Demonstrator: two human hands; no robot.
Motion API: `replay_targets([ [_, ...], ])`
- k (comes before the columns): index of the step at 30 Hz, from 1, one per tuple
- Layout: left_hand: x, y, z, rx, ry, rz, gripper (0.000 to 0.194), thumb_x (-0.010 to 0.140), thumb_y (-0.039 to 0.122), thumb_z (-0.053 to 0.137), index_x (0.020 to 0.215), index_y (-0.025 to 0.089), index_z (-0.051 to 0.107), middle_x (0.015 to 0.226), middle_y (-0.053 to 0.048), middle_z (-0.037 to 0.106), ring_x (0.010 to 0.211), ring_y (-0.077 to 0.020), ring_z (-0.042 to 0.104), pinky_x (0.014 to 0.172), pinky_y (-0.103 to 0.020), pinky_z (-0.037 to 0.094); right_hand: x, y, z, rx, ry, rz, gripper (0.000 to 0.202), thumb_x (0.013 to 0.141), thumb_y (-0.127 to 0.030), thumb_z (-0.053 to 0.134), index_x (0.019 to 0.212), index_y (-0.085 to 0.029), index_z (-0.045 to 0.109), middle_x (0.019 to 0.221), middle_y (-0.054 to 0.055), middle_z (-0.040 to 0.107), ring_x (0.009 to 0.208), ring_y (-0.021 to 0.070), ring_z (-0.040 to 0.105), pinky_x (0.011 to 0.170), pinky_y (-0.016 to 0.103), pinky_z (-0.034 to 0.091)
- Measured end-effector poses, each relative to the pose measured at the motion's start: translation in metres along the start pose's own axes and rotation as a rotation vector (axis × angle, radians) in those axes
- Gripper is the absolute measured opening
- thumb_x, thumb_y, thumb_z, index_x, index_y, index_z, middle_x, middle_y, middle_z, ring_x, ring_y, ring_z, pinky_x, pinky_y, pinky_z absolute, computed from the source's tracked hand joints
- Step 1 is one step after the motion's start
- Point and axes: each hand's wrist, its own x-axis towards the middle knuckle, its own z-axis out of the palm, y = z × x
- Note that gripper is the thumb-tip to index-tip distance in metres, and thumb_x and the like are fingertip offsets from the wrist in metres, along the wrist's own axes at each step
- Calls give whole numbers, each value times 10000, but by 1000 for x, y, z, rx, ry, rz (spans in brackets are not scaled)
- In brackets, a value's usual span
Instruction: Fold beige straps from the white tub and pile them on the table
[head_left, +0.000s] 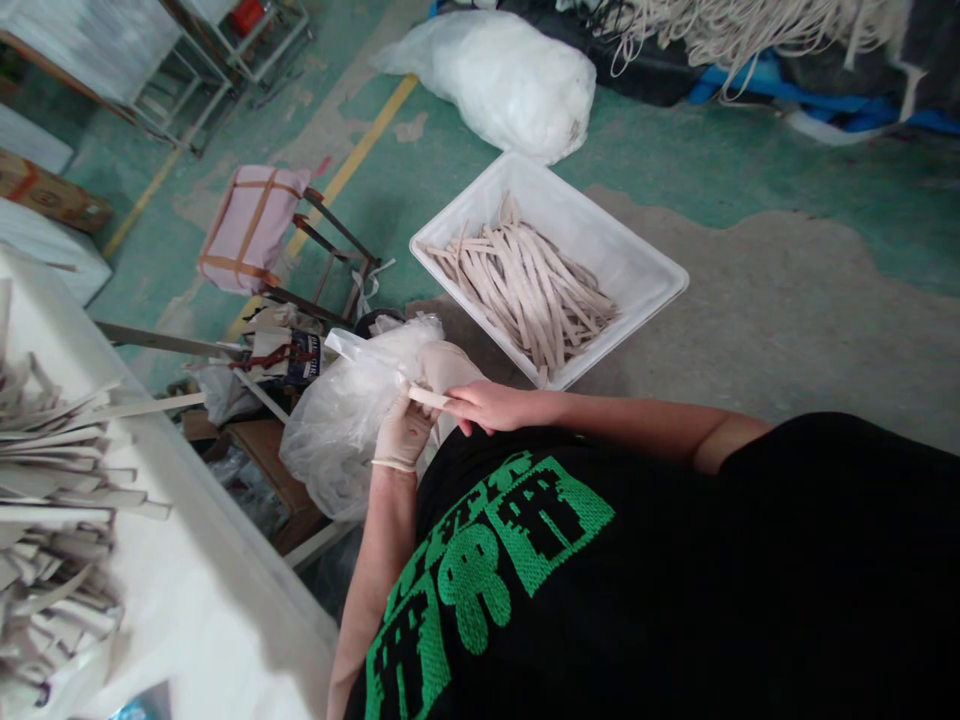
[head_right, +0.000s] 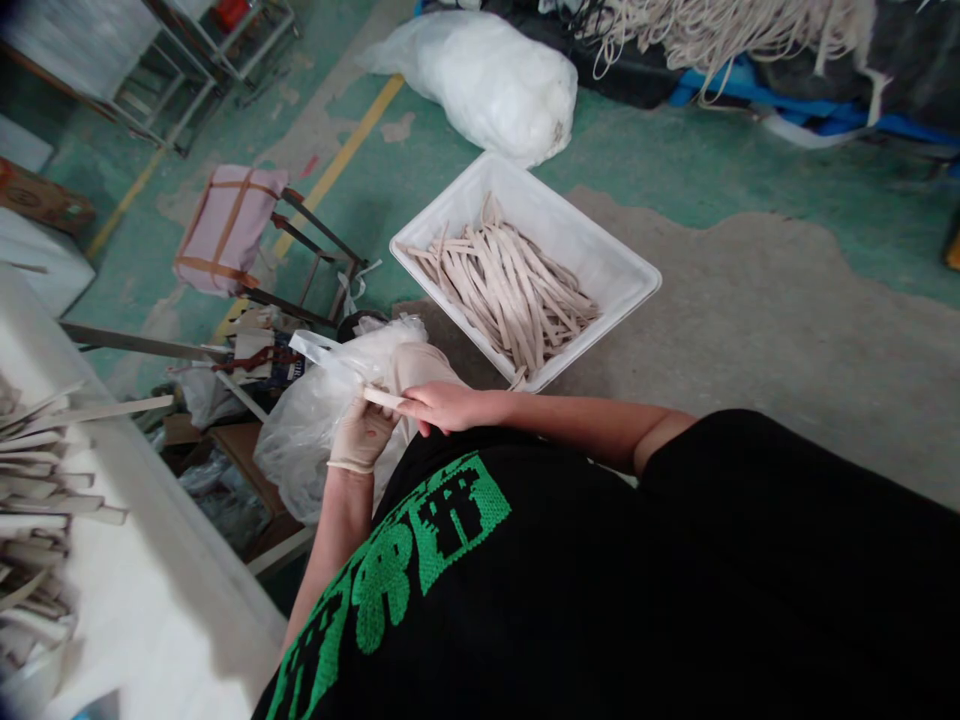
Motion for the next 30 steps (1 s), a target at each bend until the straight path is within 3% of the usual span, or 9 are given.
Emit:
replay_targets([
  [3,0,-2,0,-46,39,-30,215,915,362,693,790,186,693,716,-4,736,672,-142,713,768,-289,586,-5,-6,5,-326,212,-14,329,957,-384,623,1188,-150,644,966,91,743,777,186,679,664,262,436],
  [6,0,-5,3,-81,103,-11,208,921,362,682,815,184,701,740,-17,748,728,-153,730,783,-284,580,-11,-8,6,-462,354,24,373,959,-373,626,1273,-172,624,1064,107,746,967,243,693,746,286,439],
  [8,0,-4,3,-84,135,40,196,905,354,701,814,181,710,751,-21,753,722,-140,724,764,-261,567,-16,-7,2,-446,349,61,279,1012,-344,537,1147,-146,679,943,94,756,896,224,701,743,284,438],
  [11,-2,-3,1,-61,134,162,203,819,356,791,778,171,721,716,-4,739,637,-102,685,705,-226,542,-26,-2,-6,-281,227,115,310,1031,-293,482,883,-127,698,694,40,706,636,145,658,667,251,438],
  [14,-7,-7,8,17,82,252,255,685,339,890,770,147,745,699,-12,735,605,-104,663,703,-246,543,-29,-1,-10,-86,195,152,263,1010,-257,498,888,-123,687,599,-12,648,472,93,570,569,219,426],
  [20,-16,-9,37,179,-129,362,338,626,416,911,757,136,775,777,-61,767,729,-181,708,774,-319,564,-18,-11,-14,40,325,37,316,1034,-288,452,924,-120,696,682,19,698,487,96,588,551,219,445],
  [23,-15,9,36,177,-93,415,374,585,437,932,779,152,788,824,-65,782,786,-190,725,827,-329,571,-27,-9,-15,4,253,47,356,1030,-314,471,841,-123,705,697,34,720,529,109,632,612,231,475],
  [26,-15,15,38,220,-63,416,395,560,427,947,790,144,795,830,-69,785,811,-193,731,877,-336,565,-36,-8,-12,21,220,80,309,1022,-270,462,913,-125,712,719,25,735,534,112,652,625,235,488],
  [30,-17,5,56,335,-221,360,339,646,438,904,777,145,796,819,-65,781,790,-195,726,833,-326,574,-33,-18,-16,43,379,4,341,1037,-303,427,962,-135,713,754,31,739,574,134,673,644,256,505],
])
